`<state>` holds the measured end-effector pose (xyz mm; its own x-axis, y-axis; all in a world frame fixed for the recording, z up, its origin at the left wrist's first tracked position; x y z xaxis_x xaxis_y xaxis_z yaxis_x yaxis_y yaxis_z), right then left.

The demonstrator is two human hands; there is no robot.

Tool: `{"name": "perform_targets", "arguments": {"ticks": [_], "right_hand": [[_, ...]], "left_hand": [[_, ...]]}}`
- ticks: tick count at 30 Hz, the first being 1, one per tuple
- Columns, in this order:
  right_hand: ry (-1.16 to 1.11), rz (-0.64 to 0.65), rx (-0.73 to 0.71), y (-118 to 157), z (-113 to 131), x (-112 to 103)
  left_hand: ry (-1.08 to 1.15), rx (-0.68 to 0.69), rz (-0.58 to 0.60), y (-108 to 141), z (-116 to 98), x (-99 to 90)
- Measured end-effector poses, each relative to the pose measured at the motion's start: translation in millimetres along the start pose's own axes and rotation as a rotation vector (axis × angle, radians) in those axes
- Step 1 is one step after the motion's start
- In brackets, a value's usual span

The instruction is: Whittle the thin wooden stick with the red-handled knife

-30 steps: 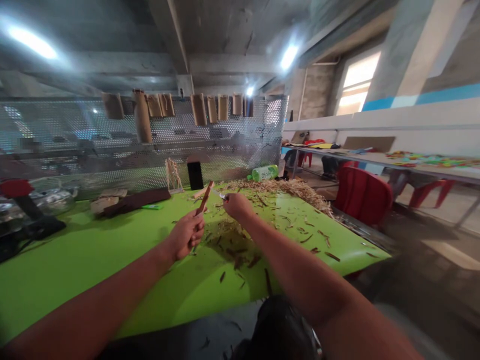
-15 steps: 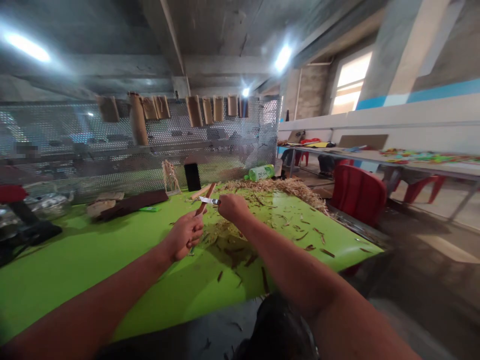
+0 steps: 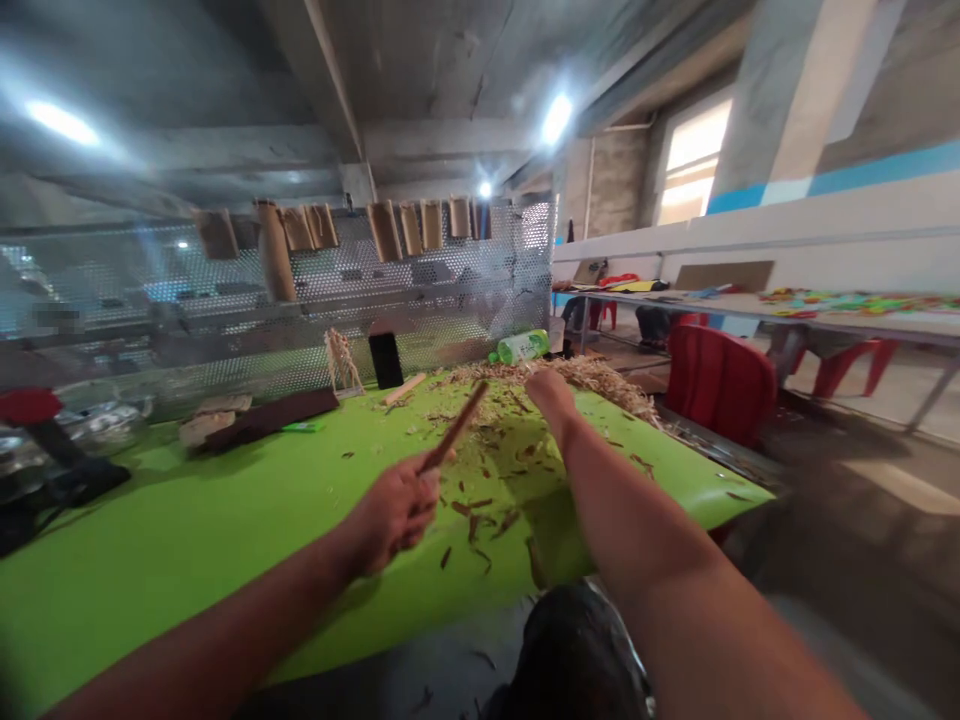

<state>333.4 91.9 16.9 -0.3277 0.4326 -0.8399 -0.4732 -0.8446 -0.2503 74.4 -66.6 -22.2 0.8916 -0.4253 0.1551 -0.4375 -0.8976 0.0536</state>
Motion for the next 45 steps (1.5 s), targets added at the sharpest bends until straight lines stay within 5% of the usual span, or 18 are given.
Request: {"name": "perform_targets", "arguments": {"ticks": [4,9,21,29,45], "right_hand": [[-0.02,-0.022,-0.144,11.1,23.2,14.3],[0.012,-0.004,-0.442,59.6,80.7,40.5],[0.137,0.097,-0.726,128.5,118.7,42.4],[0.142,0.07,-0.756,136.2,122.7,35.0],[0.188,-0.023,-0.751,126.3,115.0,26.5]], "left_hand": [[0.139,0.056,-0.208,-24.7,-7.2,-37.0],[0.323,0.049,-0.229,-42.8,-10.7,-63.2],[0.152,0.051,-0.164,-38.8,-14.4,-56.0],[0.159,0.169,-0.123,-36.5,-23.0,-50.9],[0.173,0.151,-0.147,-36.3,-23.8,-37.1]]}}
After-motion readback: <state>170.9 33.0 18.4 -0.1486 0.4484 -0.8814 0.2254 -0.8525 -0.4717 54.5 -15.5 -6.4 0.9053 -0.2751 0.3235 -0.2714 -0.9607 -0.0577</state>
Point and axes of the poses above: each hand's wrist, its own y-axis away from the middle knuckle, its own x-axis out of the palm, z = x × y, the point moved 6 cm from there along -y, towards the middle knuckle, and after that the axes turned 7 degrees about -z, right-handed, at the moved point
